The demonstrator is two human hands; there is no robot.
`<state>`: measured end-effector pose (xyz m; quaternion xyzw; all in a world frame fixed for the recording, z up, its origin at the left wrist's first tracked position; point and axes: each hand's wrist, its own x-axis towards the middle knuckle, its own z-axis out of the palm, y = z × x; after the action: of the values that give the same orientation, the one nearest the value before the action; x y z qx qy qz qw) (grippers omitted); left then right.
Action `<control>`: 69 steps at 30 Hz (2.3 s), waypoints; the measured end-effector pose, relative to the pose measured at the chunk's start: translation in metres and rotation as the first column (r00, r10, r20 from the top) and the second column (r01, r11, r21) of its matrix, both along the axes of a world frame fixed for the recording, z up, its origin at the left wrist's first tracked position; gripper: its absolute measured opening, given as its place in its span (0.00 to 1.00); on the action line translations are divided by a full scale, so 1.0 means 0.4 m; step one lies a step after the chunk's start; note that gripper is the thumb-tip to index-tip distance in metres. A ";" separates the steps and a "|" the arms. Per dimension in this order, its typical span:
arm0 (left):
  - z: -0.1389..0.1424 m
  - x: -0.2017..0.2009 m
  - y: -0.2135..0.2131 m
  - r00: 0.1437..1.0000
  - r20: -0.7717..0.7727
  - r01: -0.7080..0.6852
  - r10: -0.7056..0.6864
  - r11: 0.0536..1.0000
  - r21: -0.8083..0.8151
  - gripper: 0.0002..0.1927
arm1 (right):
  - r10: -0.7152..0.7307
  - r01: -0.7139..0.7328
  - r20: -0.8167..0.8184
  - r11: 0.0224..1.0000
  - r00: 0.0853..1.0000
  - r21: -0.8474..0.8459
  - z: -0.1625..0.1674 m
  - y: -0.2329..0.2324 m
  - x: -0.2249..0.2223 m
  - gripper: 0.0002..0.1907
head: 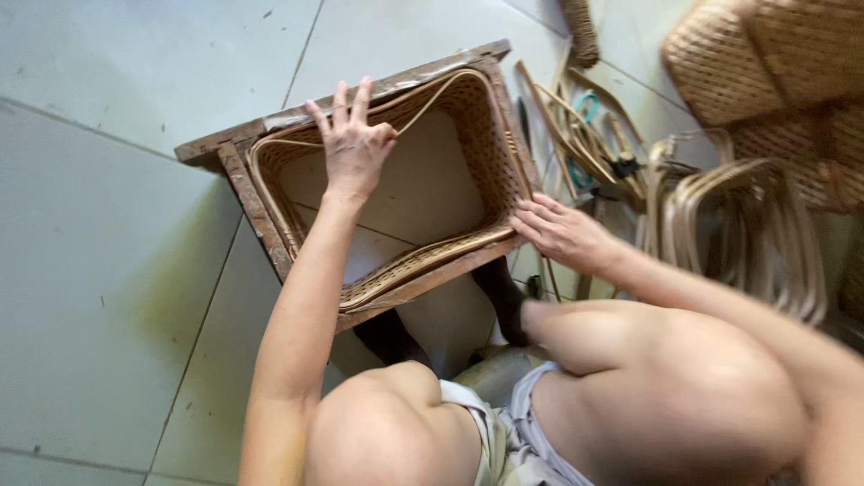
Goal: The person sits on the floor and fits a woven bamboo basket body into a wooden frame mold, pressing and aligning its rim. They then bend flexible bamboo strips around the basket rim and place additional curved strips across the basket opening, adjusting each piece by hand.
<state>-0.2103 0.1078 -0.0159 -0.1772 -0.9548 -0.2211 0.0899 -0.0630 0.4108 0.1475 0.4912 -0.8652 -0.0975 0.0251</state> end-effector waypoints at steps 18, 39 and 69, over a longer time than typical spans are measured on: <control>-0.017 -0.033 0.006 0.988 -0.149 -0.075 0.034 0.958 -0.277 0.54 | 0.244 0.108 0.844 0.937 0.478 -0.332 -0.306 -0.308 -0.090 0.16; 0.016 -0.028 -0.016 0.981 -0.193 -0.029 -0.033 0.950 -0.310 0.45 | 0.221 0.218 0.940 0.935 0.259 -0.279 -0.274 -0.338 -0.170 0.18; 0.069 -0.003 -0.026 0.972 -0.212 0.037 -0.099 0.960 -0.278 0.41 | 0.173 0.039 0.748 0.966 0.641 -0.257 -0.209 -0.216 -0.221 0.18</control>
<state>-0.2114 0.0973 0.0117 -0.2445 -0.9532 -0.0694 0.1640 -0.1514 0.3245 0.0638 0.5111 -0.7805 0.2293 -0.2774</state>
